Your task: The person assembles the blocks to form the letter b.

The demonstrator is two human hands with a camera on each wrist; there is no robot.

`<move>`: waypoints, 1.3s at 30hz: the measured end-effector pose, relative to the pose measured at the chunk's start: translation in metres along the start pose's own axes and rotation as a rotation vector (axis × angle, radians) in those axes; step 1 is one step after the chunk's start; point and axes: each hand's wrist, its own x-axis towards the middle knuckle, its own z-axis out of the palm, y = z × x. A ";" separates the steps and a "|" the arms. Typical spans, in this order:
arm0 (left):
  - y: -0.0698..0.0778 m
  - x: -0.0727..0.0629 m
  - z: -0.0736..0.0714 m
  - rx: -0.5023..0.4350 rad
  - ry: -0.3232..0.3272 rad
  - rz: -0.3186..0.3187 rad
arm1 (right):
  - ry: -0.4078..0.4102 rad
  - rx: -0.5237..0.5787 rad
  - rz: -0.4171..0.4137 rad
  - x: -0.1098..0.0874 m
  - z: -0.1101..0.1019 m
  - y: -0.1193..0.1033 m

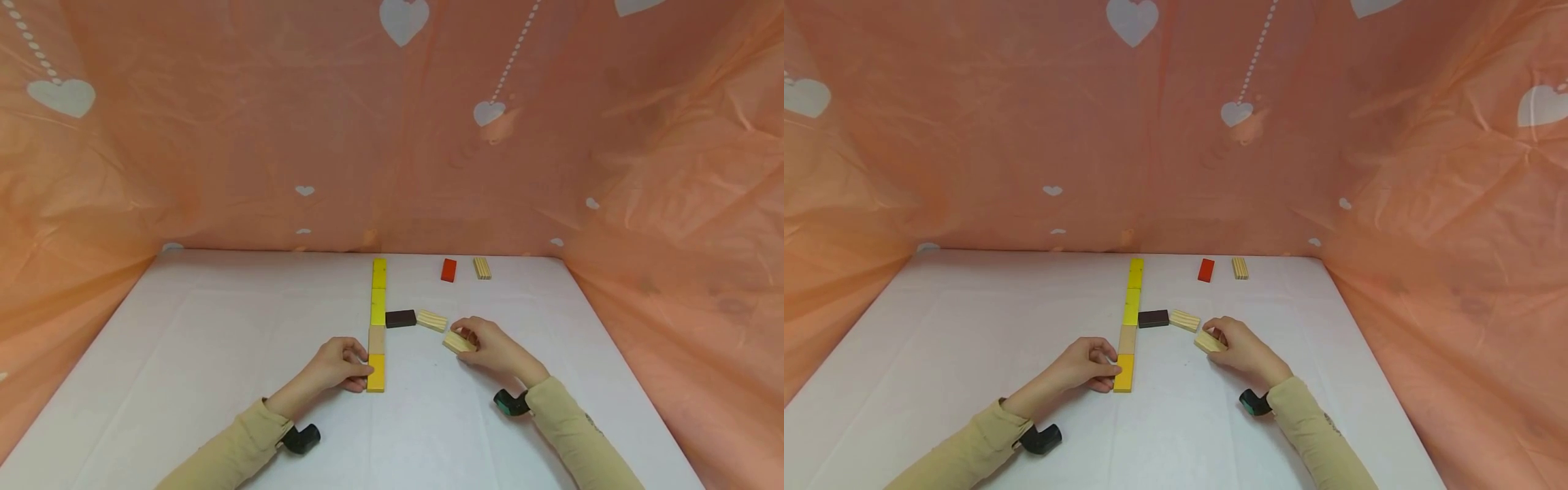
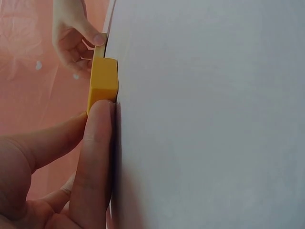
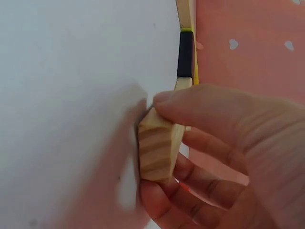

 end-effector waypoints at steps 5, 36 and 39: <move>0.000 0.000 0.000 -0.004 -0.005 -0.009 | 0.029 -0.017 0.013 0.000 0.004 -0.003; -0.003 0.005 -0.002 -0.012 -0.008 -0.009 | -0.155 0.138 -0.045 0.003 -0.007 0.015; -0.003 0.005 -0.002 -0.015 -0.008 -0.011 | -0.136 0.141 -0.046 0.004 -0.006 0.013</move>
